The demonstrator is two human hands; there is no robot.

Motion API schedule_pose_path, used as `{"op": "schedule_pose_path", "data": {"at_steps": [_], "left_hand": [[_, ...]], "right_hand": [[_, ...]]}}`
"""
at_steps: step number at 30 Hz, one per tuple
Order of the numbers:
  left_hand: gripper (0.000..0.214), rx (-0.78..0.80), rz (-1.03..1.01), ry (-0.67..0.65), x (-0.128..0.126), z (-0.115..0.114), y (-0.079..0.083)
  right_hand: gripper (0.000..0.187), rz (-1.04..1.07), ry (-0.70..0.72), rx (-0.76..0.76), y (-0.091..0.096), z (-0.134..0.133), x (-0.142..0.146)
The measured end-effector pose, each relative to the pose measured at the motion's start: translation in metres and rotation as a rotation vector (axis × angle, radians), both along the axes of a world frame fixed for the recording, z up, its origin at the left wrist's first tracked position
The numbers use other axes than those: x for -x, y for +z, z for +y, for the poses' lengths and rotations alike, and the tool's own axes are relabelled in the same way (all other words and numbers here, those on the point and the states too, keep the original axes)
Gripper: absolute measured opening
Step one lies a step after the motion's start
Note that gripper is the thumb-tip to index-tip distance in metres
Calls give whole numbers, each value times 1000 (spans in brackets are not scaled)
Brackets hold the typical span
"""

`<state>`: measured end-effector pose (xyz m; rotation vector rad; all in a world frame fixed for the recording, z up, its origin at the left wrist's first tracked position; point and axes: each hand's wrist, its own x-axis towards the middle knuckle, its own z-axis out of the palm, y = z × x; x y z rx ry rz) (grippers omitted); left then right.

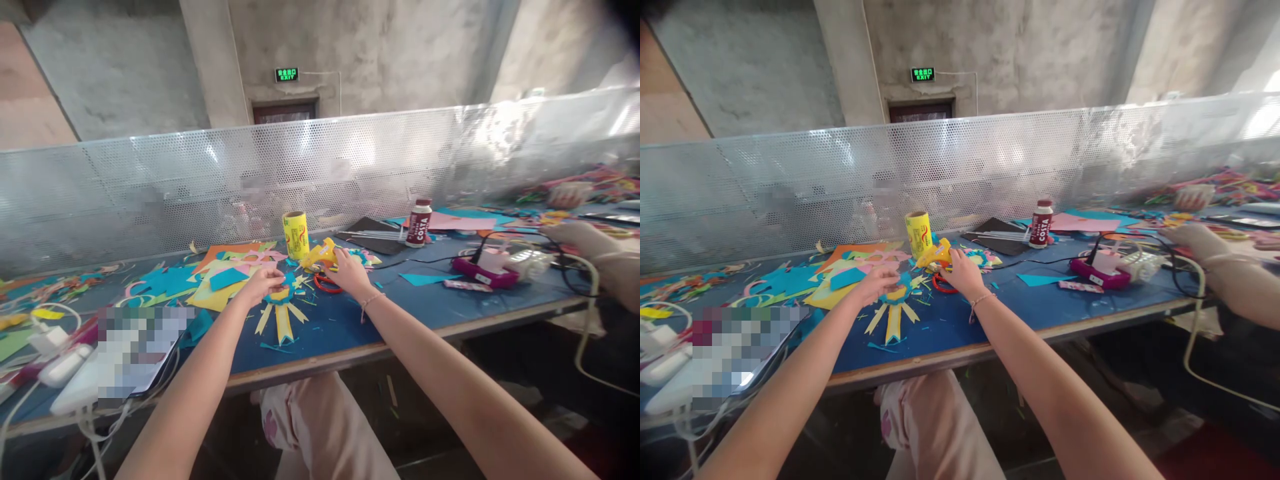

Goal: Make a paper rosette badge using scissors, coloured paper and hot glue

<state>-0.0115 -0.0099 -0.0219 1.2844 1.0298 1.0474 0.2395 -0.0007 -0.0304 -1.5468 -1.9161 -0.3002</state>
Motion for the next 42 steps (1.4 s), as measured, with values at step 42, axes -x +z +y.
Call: {"op": "schedule_pose_path", "data": {"at_steps": [42], "left_hand": [[29,-341,18,169,-7,5,2]], "right_hand": [[41,922,665,282,9,6,93]]}}
